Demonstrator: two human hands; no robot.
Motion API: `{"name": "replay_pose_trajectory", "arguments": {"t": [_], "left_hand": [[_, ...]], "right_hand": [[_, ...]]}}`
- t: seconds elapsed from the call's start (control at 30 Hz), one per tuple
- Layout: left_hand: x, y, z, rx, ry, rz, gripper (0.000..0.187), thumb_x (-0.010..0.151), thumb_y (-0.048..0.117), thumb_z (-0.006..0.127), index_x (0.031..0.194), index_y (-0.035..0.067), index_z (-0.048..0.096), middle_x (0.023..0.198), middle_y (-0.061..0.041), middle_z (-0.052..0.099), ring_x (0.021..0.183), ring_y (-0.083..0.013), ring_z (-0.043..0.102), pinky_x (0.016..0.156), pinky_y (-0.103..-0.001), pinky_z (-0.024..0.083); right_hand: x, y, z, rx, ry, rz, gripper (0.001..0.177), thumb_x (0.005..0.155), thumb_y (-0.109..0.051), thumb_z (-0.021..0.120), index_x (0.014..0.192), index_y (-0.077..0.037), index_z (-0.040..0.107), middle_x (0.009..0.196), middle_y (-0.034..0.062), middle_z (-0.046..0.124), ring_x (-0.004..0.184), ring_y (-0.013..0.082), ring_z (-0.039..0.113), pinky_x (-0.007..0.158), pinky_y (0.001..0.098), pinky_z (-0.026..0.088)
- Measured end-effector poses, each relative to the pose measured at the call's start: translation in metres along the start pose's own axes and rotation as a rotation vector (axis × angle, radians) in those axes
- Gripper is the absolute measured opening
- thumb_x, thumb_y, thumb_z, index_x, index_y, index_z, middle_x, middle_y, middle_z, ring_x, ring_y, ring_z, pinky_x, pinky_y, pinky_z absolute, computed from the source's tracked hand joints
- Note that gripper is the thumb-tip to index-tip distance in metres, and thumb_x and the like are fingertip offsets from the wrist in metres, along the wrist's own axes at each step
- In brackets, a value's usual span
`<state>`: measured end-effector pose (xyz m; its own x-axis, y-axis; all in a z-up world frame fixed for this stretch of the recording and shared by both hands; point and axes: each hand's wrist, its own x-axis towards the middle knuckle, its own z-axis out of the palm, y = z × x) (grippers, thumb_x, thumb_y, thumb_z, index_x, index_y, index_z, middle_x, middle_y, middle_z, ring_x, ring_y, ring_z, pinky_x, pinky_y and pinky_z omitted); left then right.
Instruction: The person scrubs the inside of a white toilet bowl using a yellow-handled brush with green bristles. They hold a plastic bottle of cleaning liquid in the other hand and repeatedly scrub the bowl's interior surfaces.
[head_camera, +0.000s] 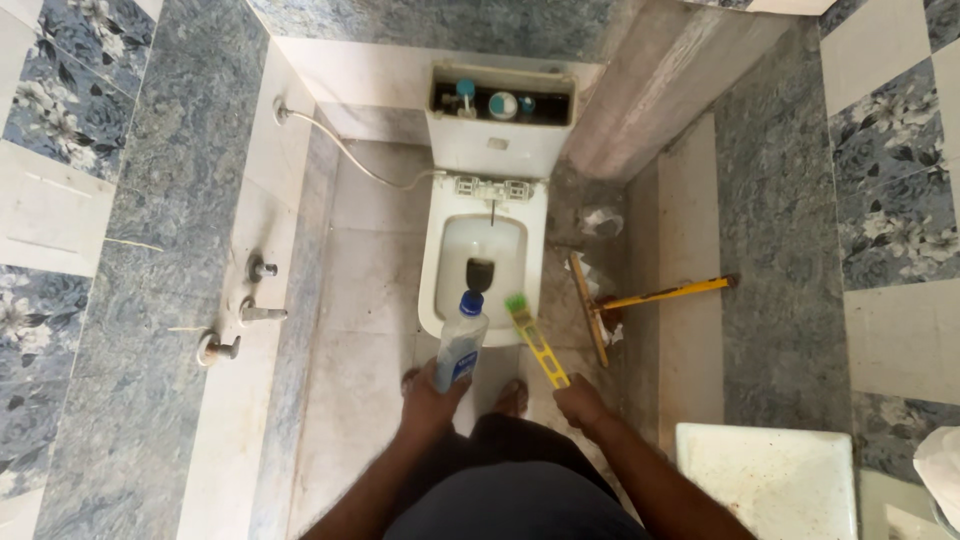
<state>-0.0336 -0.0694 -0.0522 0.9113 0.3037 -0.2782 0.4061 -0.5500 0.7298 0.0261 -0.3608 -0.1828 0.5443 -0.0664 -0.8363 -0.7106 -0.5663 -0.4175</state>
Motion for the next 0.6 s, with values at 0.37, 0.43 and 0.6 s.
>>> {"name": "replay_pose_trajectory", "arguments": {"t": [0.37,0.43,0.6], "left_hand": [[-0.011,-0.017,0.008,-0.185,-0.099,-0.189,0.053,0.085,0.034,0.074,0.127,0.004,0.062,0.110,-0.022,0.075,0.105,-0.0365,0.073,0.092,-0.044,0.055],[-0.013,-0.017,0.005,-0.180,-0.103,-0.196,0.053,0.086,0.034,0.074,0.128,0.005,0.062,0.111,-0.021,0.075,0.106,-0.0361,0.073,0.092,-0.044,0.055],[-0.016,-0.011,-0.008,-0.151,-0.116,-0.223,0.055,0.086,0.035,0.074,0.130,0.006,0.061,0.113,-0.019,0.075,0.109,-0.0337,0.072,0.094,-0.042,0.054]], "right_hand": [[0.006,0.044,-0.007,0.105,-0.048,-0.013,0.025,0.089,-0.022,0.062,0.097,0.001,0.067,0.061,0.0070,0.053,0.043,0.0181,0.044,0.039,0.0376,0.032],[0.007,0.048,-0.007,0.125,-0.021,0.024,0.027,0.090,-0.025,0.063,0.093,0.002,0.068,0.058,0.0067,0.051,0.040,0.0178,0.043,0.037,0.0372,0.031],[0.000,0.050,-0.002,0.071,-0.031,-0.013,0.020,0.089,-0.024,0.061,0.091,-0.005,0.067,0.060,0.0066,0.051,0.042,0.0198,0.042,0.041,0.0404,0.032]]}}
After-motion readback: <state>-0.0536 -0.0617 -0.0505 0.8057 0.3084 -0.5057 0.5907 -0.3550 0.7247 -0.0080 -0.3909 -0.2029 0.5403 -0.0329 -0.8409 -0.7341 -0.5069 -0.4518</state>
